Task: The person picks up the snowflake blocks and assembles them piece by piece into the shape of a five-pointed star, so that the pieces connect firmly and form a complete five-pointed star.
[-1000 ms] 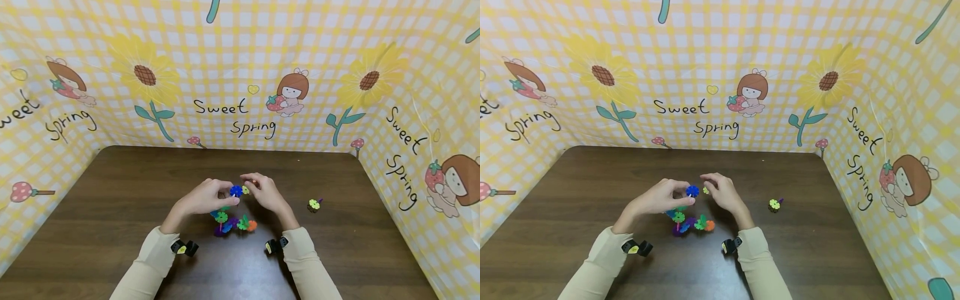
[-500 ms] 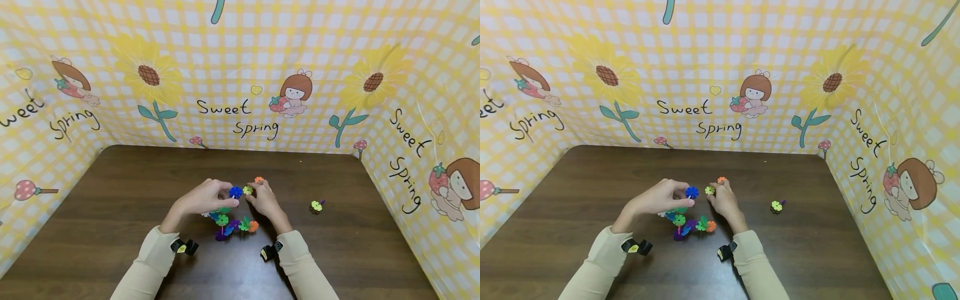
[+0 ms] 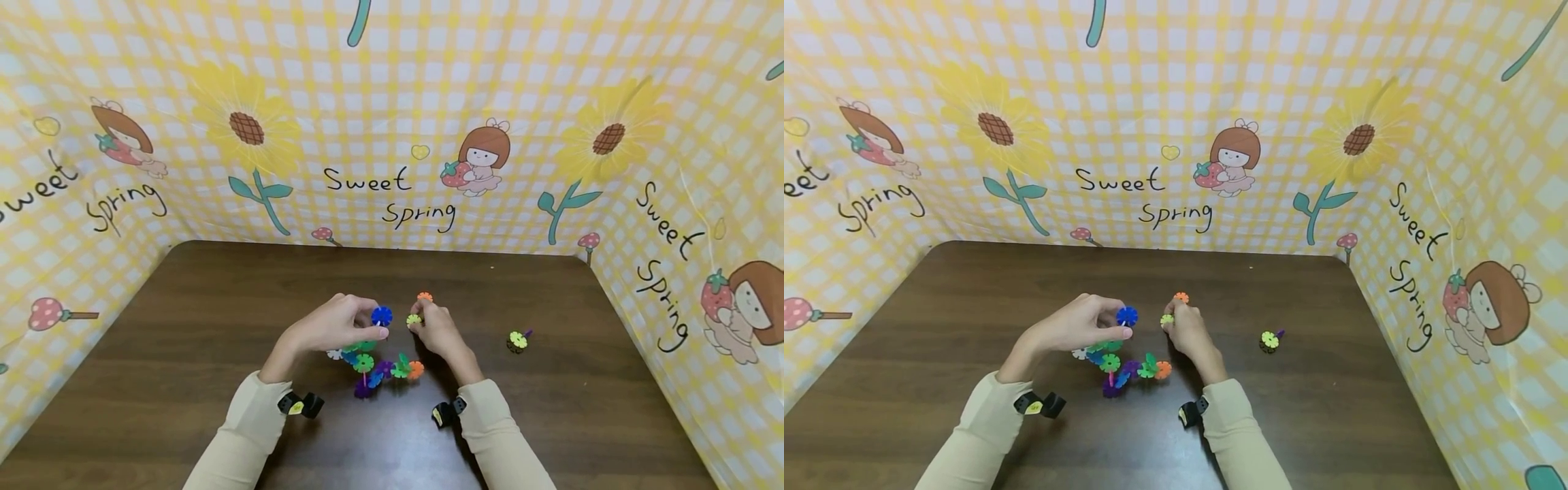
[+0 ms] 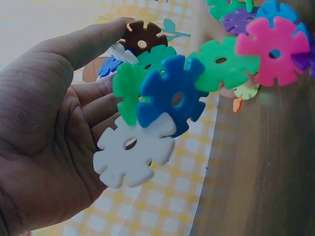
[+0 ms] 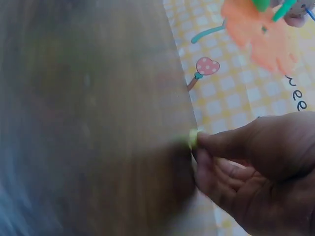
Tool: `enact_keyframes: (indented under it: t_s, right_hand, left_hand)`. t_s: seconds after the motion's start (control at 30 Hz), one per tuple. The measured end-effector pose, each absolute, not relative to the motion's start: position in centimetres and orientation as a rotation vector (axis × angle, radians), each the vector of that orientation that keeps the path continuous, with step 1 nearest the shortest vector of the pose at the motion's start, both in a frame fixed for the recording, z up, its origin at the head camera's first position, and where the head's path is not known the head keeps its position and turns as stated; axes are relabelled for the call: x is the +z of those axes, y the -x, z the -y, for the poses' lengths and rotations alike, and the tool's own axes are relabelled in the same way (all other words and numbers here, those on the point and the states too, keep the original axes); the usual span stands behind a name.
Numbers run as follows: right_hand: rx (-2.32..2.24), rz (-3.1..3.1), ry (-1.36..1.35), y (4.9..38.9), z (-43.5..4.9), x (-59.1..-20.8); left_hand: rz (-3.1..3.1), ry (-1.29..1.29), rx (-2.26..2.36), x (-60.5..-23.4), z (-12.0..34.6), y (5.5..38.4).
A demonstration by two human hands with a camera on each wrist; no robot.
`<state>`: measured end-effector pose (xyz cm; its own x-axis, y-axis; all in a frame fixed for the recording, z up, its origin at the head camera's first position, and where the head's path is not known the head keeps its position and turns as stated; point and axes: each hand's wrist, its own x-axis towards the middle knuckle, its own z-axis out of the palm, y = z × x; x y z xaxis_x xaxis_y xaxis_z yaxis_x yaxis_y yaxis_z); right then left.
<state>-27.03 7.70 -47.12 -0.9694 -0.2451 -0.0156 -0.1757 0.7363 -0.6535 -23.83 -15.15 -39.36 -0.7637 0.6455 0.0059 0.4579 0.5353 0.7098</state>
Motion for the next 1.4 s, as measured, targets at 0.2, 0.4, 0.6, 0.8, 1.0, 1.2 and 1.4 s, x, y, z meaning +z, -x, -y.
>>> enact_keyframes:
  t_s: [0.2,0.4,0.6,0.8,1.0,1.2,1.4]
  right_hand:
    - [-1.393,-2.634,0.355,26.7,-8.1,-45.3]
    - [-1.536,-2.469,0.505,26.3,-8.3,-43.6]
    - [-1.545,-2.386,0.647,25.6,-8.6,-42.3]
    - [-1.539,-2.366,0.759,24.9,-8.6,-41.0]
    - [-1.529,-2.371,0.824,24.6,-8.3,-41.0]
    - [-1.546,-2.377,0.835,24.5,-8.0,-41.0]
    - [-1.565,-2.384,0.817,24.4,-7.8,-40.8]
  left_hand:
    - [-2.545,-0.937,1.077,-39.2,15.3,24.1]
    - [-2.568,-0.943,1.169,-39.1,15.4,24.2]
    - [-2.621,-0.967,1.235,-39.5,15.5,24.4]
    - [-2.669,-0.979,1.302,-39.5,15.6,24.6]
    - [-2.636,-0.966,1.359,-39.2,15.7,24.3]
    - [-2.6,-0.965,1.453,-39.2,15.8,24.2]
    - [-2.572,-1.0,1.494,-39.3,15.8,24.1]
